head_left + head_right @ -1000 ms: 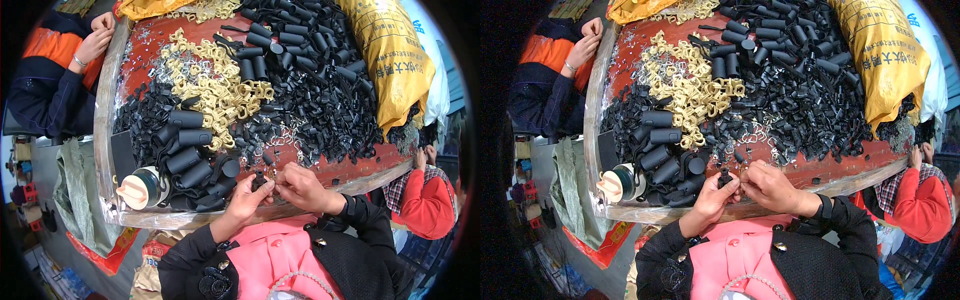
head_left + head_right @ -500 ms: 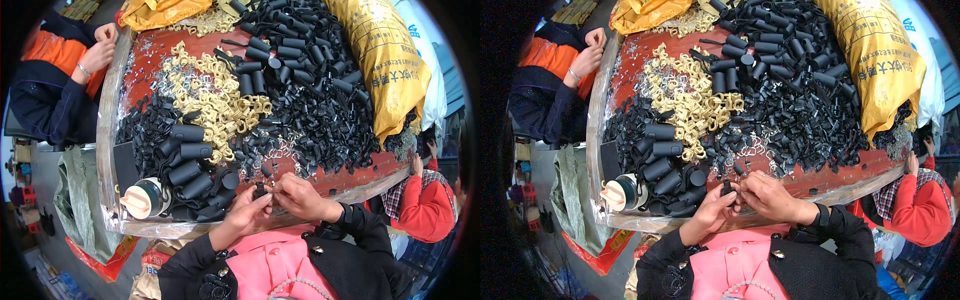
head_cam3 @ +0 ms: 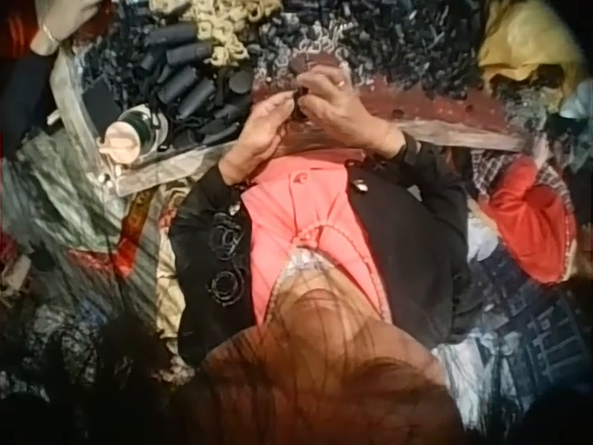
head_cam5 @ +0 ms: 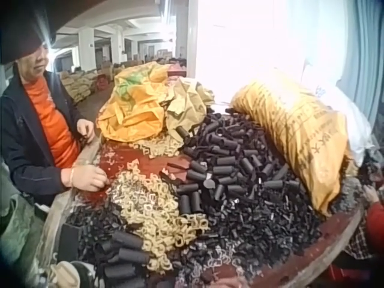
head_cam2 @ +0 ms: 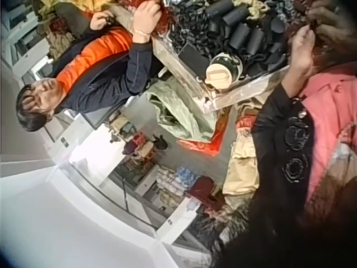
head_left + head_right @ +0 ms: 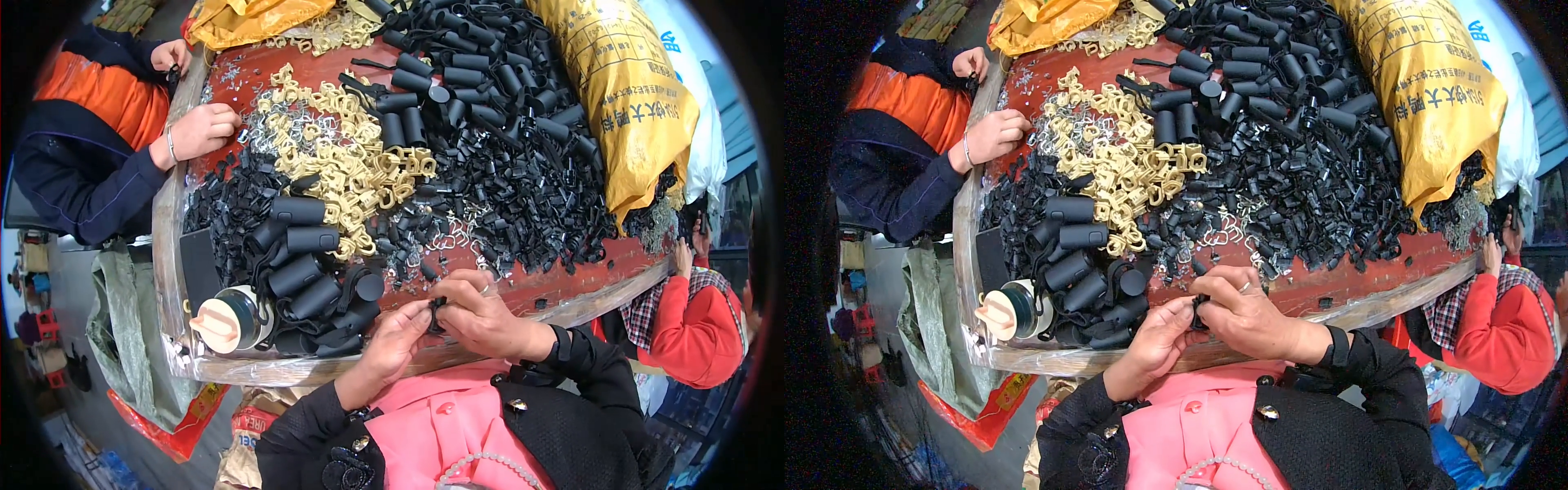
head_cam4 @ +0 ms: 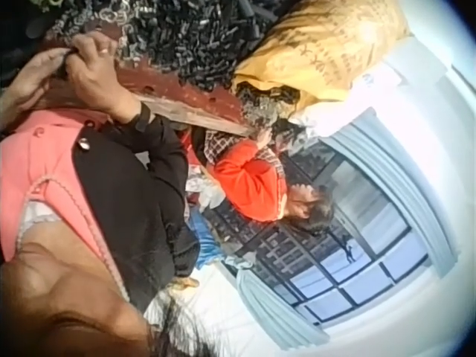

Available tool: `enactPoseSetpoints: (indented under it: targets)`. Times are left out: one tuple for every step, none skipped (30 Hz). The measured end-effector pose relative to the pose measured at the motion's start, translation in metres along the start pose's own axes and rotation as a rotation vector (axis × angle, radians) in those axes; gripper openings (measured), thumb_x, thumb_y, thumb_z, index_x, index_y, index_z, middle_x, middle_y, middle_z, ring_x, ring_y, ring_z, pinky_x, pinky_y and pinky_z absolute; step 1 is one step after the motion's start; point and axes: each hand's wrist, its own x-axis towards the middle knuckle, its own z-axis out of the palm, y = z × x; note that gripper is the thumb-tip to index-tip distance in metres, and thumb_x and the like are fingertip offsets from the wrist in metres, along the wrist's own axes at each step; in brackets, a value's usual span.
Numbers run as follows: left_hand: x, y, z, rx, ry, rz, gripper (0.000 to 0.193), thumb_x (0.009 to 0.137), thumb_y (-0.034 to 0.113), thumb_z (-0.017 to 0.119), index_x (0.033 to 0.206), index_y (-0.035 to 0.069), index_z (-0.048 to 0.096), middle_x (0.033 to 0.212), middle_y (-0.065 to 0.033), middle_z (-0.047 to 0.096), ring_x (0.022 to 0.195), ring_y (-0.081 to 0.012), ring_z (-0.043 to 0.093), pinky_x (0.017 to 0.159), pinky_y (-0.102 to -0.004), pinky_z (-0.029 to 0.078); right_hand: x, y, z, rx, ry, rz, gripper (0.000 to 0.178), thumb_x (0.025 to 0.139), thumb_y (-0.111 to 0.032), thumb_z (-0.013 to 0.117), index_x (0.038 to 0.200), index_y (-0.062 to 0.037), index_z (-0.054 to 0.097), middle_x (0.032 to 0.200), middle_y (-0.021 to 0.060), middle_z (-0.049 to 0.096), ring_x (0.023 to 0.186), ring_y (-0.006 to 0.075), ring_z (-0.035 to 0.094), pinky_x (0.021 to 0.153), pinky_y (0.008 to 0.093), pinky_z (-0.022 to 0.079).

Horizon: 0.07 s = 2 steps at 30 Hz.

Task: The person assembles plastic components by hand, picking up a black housing and inserting a small metal piece and a tan plastic clip before setting the finished assembly onto the table.

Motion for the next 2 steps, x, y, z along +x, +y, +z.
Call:
enactPoseSetpoints:
  targets:
    - [0.0006,-0.0021,-0.0033,0.055,-0.016,0.001,0.037,0.090,0.025,0.045,0.120,0.003,0.041,0.094,-0.0010,0.057,0.081,-0.0072,0.055,0.060,-0.0203,0.045,0.0005,-0.0008,0.0017,-0.041,-0.011,-0.017,0.017,0.062,-0.004,0.062,0.077,-0.0062,0.055,0.099,0.0070,0.050,0.092,0.0231,0.046,0.075,0.0343,0.033]
    - [0.0009,-0.0047,-0.0059,0.054,-0.018,-0.014,0.038,0.089,0.023,0.046,0.121,0.004,0.039,0.096,0.0000,0.056,0.081,-0.0070,0.055,0.065,-0.0224,0.048,0.0006,-0.0013,0.0020,-0.041,-0.012,-0.018,0.017,0.062,-0.004,0.062,0.077,-0.0062,0.055,0.099,0.0070,0.050,0.092,0.0231,0.046,0.075,0.0343,0.033]
